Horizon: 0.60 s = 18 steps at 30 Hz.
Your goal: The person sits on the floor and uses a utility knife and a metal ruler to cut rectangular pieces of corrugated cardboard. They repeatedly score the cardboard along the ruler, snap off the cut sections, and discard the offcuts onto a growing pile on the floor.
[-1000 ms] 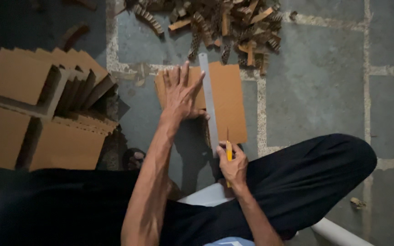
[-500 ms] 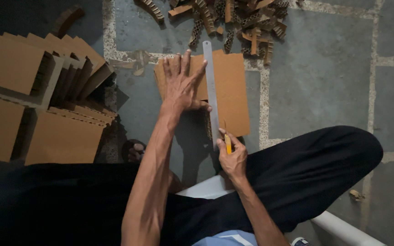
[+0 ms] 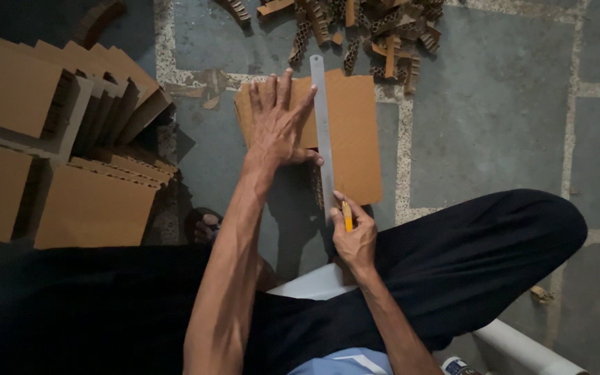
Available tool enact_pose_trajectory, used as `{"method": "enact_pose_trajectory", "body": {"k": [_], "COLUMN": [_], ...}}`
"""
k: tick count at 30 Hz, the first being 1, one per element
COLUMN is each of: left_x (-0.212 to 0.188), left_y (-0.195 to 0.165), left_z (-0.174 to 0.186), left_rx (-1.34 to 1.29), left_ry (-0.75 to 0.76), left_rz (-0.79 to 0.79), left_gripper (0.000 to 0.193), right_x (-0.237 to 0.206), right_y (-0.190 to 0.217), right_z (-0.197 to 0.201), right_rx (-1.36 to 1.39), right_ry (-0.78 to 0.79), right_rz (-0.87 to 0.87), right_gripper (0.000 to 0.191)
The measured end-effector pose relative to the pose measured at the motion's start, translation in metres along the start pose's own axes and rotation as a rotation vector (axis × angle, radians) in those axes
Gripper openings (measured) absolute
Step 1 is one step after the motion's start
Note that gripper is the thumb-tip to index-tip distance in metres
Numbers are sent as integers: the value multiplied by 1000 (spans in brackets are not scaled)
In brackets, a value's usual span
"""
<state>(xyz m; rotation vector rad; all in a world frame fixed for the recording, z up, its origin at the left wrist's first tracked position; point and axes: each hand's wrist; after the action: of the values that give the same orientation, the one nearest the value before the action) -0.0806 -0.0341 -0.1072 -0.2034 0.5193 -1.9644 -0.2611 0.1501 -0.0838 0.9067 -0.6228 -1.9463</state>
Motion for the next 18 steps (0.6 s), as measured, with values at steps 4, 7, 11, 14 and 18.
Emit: {"method": "enact_pose_trajectory", "body": {"k": [4, 7, 11, 14, 18], "left_x": [0, 1, 1, 0, 0], "left_y": [-2, -2, 0, 1, 1], "left_z": [-1, -3, -5, -5, -3], "left_rx": [6, 12, 7, 17, 13], "left_ry": [22, 14, -27, -20, -30], "left_rz": [26, 26, -8, -8, -16], "left_gripper": [153, 154, 154, 155, 153], "right_x": [1, 1, 0, 0, 1], "right_y": [-3, -4, -3, -1, -1], "right_z": [0, 0, 0, -1, 0], "right_rx": [0, 16, -4, -28, 19], "right_ry": [9, 13, 23, 11, 6], "right_rz": [40, 96, -20, -45, 49], "right_gripper": [35, 36, 37, 36, 34]}}
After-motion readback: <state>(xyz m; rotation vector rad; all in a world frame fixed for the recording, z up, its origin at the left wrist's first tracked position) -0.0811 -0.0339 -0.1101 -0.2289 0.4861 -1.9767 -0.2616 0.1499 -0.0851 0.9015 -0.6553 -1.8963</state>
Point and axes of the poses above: each hand's wrist, its own x-axis towards the middle knuckle, its own z-axis out of the back of the hand, y = z × x, and after that the axes turned 8 degrees about -z, right-handed
